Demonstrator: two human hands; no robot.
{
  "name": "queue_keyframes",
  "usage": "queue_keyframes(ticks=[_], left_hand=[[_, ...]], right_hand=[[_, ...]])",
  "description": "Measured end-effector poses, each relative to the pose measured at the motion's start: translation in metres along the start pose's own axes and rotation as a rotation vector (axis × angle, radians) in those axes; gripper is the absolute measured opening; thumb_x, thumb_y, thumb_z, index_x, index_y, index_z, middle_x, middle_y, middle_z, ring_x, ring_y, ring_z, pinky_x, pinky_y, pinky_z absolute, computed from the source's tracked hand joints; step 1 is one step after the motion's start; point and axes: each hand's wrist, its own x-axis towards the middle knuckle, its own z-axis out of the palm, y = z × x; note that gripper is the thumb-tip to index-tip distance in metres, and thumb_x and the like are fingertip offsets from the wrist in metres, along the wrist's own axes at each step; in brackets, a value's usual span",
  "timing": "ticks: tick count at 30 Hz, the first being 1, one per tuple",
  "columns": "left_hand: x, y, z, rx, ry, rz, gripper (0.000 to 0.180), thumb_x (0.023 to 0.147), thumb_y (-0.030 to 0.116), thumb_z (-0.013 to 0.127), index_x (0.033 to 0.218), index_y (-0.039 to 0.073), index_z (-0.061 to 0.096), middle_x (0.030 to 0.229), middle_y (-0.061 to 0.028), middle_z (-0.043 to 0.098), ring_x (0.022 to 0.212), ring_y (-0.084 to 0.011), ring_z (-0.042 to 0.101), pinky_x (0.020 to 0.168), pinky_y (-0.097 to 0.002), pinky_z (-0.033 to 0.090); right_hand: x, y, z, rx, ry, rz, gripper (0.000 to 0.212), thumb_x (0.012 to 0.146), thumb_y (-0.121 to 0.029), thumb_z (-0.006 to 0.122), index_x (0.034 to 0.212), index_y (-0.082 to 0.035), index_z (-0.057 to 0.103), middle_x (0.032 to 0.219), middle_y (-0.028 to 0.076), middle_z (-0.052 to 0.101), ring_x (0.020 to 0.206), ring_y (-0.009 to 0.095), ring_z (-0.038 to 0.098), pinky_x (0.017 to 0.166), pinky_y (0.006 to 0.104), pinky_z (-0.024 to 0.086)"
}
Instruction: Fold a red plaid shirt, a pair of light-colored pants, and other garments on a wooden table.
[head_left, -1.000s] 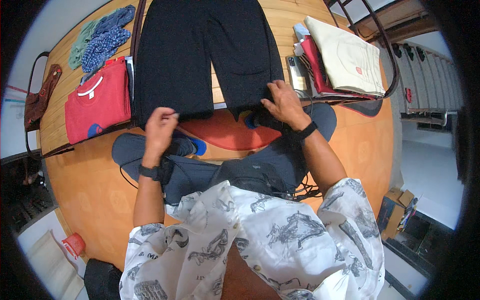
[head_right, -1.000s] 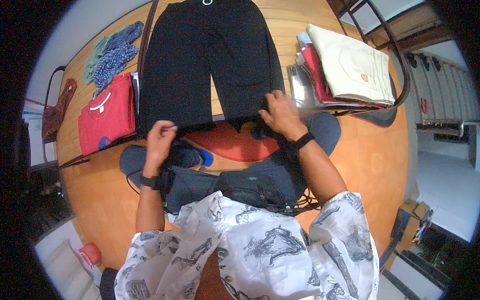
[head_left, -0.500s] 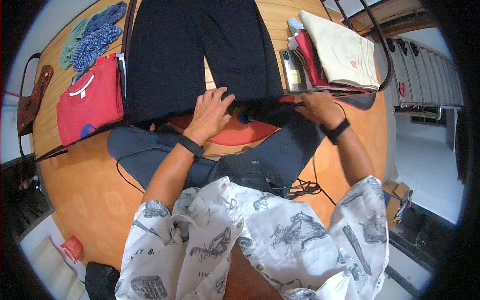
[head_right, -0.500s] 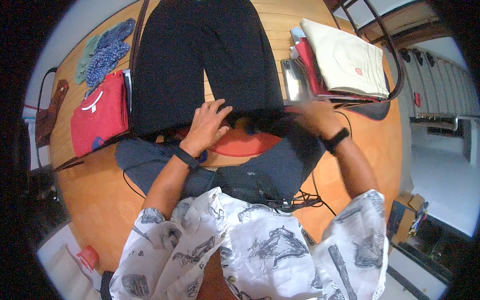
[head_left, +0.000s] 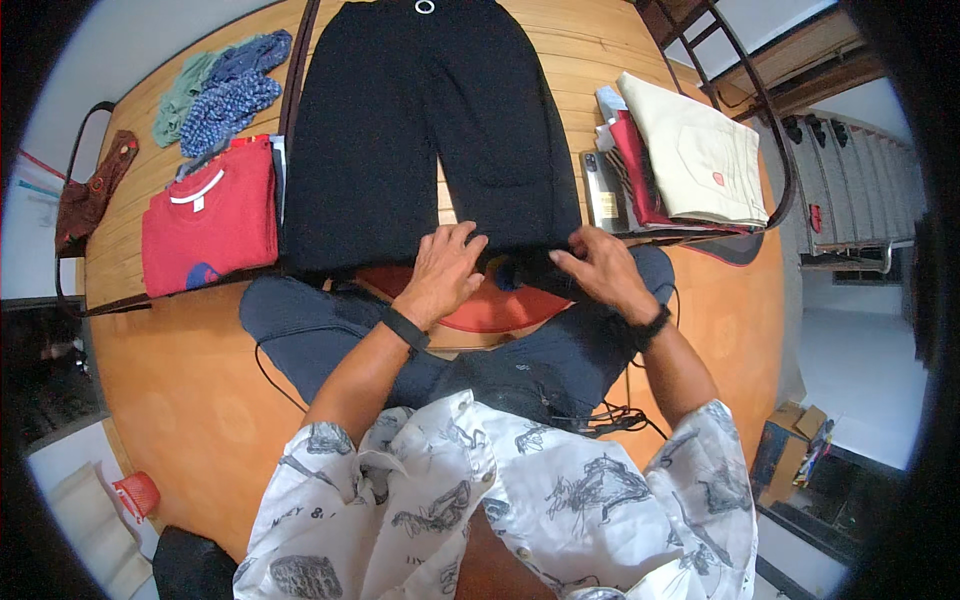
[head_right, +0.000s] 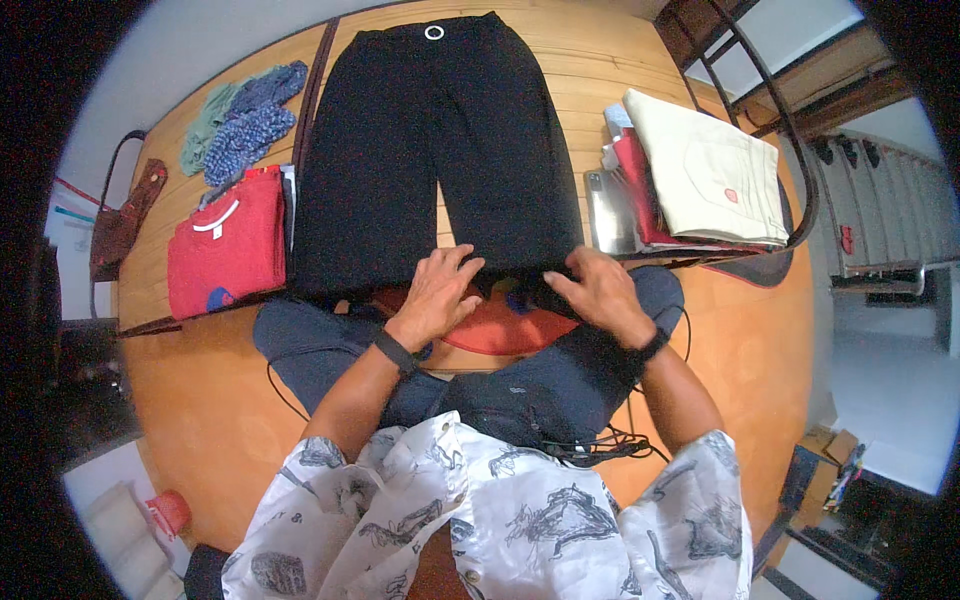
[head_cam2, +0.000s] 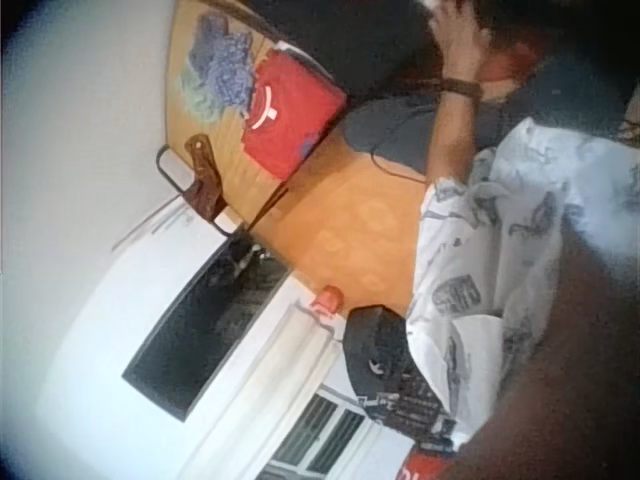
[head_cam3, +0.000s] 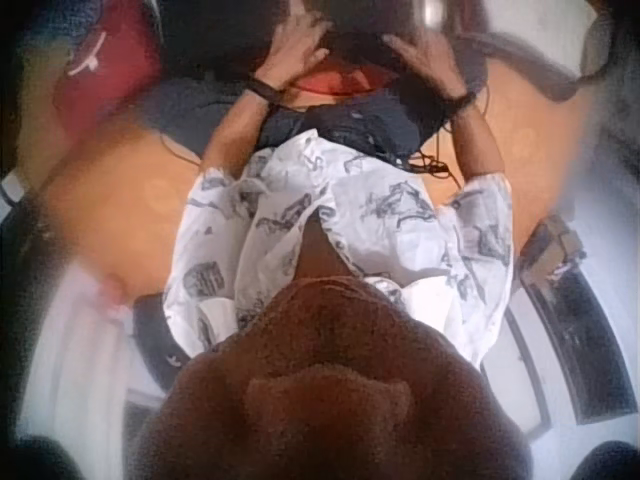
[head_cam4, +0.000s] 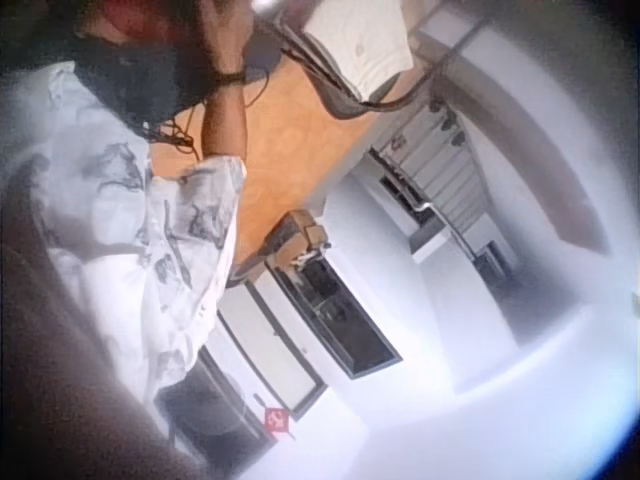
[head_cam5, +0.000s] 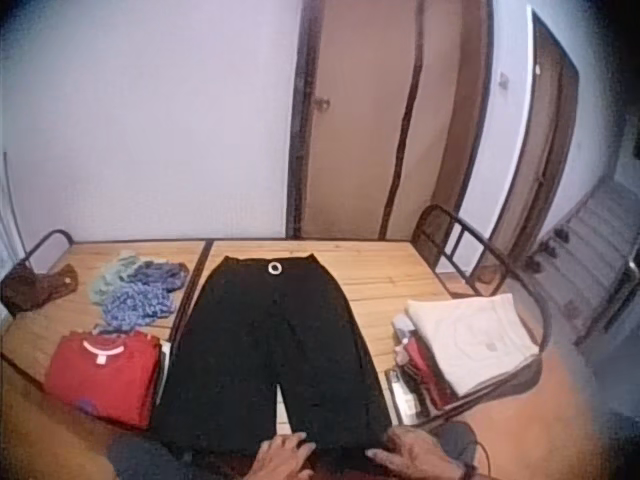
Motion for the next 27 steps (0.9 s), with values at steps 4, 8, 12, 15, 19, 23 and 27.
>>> queue_keyframes(ticks=[4,8,12,15,19,23,27], left_hand=[[-0.002,0.001,-0.002,-0.002,-0.004,-0.031,0.062,0.078,0.02,0.078,0.133,0.004,0.056,0.142,-0.0179,0.047,0.127,-0.0373,0.045,0.103,-0.0471,0.039],[0.0,0.005,-0.001,-0.017,-0.007,-0.037,0.061,0.078,0.019,0.078,0.132,0.004,0.056,0.141,-0.018,0.047,0.127,-0.0373,0.045,0.104,-0.047,0.038],[-0.001,0.001,-0.002,0.004,0.037,-0.029,0.058,0.076,0.017,0.078,0.129,0.004,0.059,0.137,-0.017,0.05,0.125,-0.0352,0.047,0.103,-0.0469,0.039],[-0.001,0.001,-0.005,0.014,0.018,-0.034,0.059,0.077,0.018,0.078,0.131,0.006,0.056,0.138,-0.0159,0.049,0.125,-0.0363,0.046,0.102,-0.0469,0.039],[0.002,0.002,-0.002,0.028,0.0,-0.041,0.058,0.078,0.017,0.078,0.13,0.006,0.056,0.137,-0.0152,0.049,0.124,-0.0356,0.046,0.102,-0.0469,0.039],[0.006,0.006,-0.004,0.06,0.01,-0.04,0.058,0.077,0.017,0.078,0.13,0.006,0.056,0.137,-0.0151,0.049,0.124,-0.0354,0.046,0.102,-0.047,0.04],[0.006,-0.001,0.0,0.051,0.051,-0.031,0.053,0.076,0.015,0.077,0.125,0.004,0.06,0.133,-0.0155,0.051,0.12,-0.0344,0.048,0.098,-0.0463,0.041]], right_hand=[[0.041,0.004,0.032,-0.174,0.13,0.17,0.045,0.086,-0.042,0.071,0.094,0.001,0.06,0.094,0.022,0.066,0.092,0.042,0.065,0.079,0.0506,0.051],[0.046,0.028,0.047,-0.228,0.261,0.095,0.035,0.087,-0.033,0.065,0.094,0.001,0.058,0.092,0.024,0.065,0.092,0.044,0.064,0.078,0.0532,0.051],[0.056,0.044,0.045,-0.157,0.243,0.131,0.027,0.086,-0.026,0.063,0.091,0.001,0.061,0.09,0.026,0.066,0.091,0.043,0.065,0.079,0.0493,0.05],[0.058,0.066,0.034,-0.024,0.309,0.286,0.029,0.087,-0.023,0.059,0.094,0.005,0.065,0.094,0.028,0.068,0.087,0.038,0.069,0.077,0.0467,0.053],[0.052,0.139,0.048,0.253,0.209,0.331,0.027,0.095,-0.022,0.054,0.104,0.002,0.063,0.087,0.009,0.064,0.072,0.02,0.064,0.063,0.0391,0.056],[0.047,0.119,0.027,0.757,0.286,0.529,0.022,0.097,-0.018,0.051,0.106,0.0,0.059,0.083,0.004,0.058,0.067,0.016,0.058,0.06,0.0325,0.054],[0.056,0.096,0.02,1.224,0.395,0.73,0.016,0.097,-0.015,0.05,0.1,-0.002,0.059,0.077,0.001,0.052,0.064,0.012,0.052,0.054,0.0302,0.048]])
